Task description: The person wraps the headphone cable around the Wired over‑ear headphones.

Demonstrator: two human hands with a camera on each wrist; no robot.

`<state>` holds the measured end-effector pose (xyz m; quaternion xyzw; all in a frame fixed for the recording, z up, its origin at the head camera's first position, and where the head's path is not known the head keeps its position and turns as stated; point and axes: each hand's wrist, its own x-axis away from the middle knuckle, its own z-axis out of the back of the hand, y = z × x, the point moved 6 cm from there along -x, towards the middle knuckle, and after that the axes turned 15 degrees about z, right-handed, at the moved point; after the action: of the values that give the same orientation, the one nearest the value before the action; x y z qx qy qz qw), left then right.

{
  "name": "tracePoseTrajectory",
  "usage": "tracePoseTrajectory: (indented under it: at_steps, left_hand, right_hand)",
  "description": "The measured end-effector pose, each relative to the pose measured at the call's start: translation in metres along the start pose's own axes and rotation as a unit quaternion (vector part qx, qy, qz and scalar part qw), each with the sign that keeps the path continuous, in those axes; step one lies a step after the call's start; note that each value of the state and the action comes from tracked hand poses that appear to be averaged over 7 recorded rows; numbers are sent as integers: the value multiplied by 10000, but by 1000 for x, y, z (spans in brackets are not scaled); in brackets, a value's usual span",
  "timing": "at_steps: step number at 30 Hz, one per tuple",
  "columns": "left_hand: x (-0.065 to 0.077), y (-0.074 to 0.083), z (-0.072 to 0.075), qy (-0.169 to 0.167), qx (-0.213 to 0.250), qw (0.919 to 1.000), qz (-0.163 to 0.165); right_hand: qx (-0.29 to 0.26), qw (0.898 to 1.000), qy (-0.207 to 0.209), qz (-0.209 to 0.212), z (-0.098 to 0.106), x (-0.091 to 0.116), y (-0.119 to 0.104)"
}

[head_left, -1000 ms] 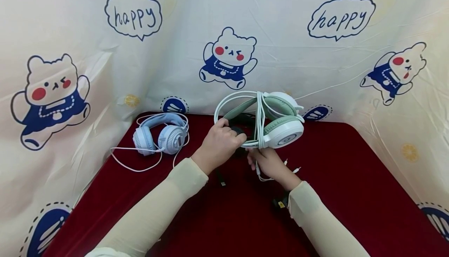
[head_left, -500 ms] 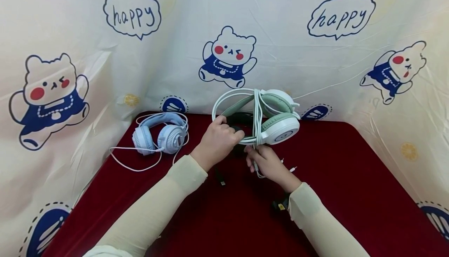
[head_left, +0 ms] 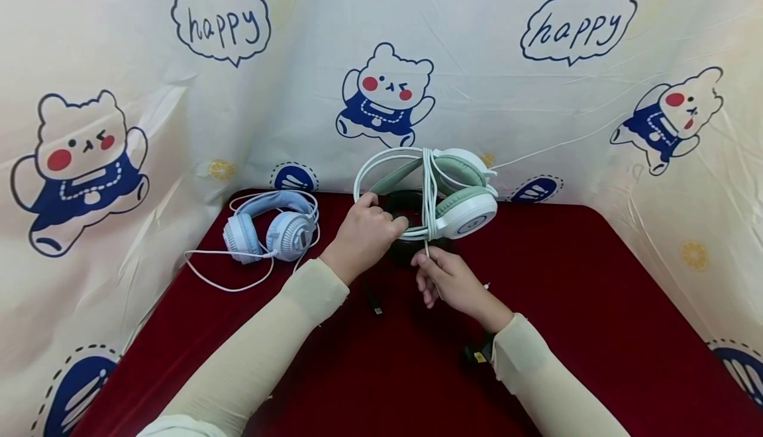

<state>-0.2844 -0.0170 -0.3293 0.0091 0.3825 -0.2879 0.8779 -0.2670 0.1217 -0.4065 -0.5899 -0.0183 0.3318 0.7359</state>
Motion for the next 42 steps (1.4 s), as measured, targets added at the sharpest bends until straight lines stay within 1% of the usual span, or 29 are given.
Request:
tracePoseTrajectory:
  at_steps: [3,9,14,18,23,28,31,36,42]
  left_hand:
    - [0,-2,-2,-6,34,10000,20]
    - [-1,-4,-4,-42,60,10000,18]
    - [-2,-4,-3,32,67,10000,-5]
    - [-1,-4,-4,-54,89,9999,-7]
    - [1,-3,-5,-249,68,9997,6]
    - [0,-2,-4,-329,-15,9995,4]
    - [0,-2,-4,-381,-81,9992,-9]
    - [2,-5,-6,-399,-210,9990,-36]
    - [4,-12,-7,-370,-345,9987,0]
  right_hand:
    - [29,10000,-46,-18,0,1,-1]
    - [296,9993,-213,-11,0,4,-5]
    - [719,9963,-461,-1,1,8,-12]
    - [1026,9928,-621,-23,2,12,-15]
    - [1205,9893,-794,-230,3,15,-19]
    - [1317,9855,-892,-594,4,18,-26]
    - [1409,9833,-908,-705,5,19,-30]
    - [1520,9815,-925,-702,6,21,-40]
    - [1650,9816,-843,-463,10,21,-56]
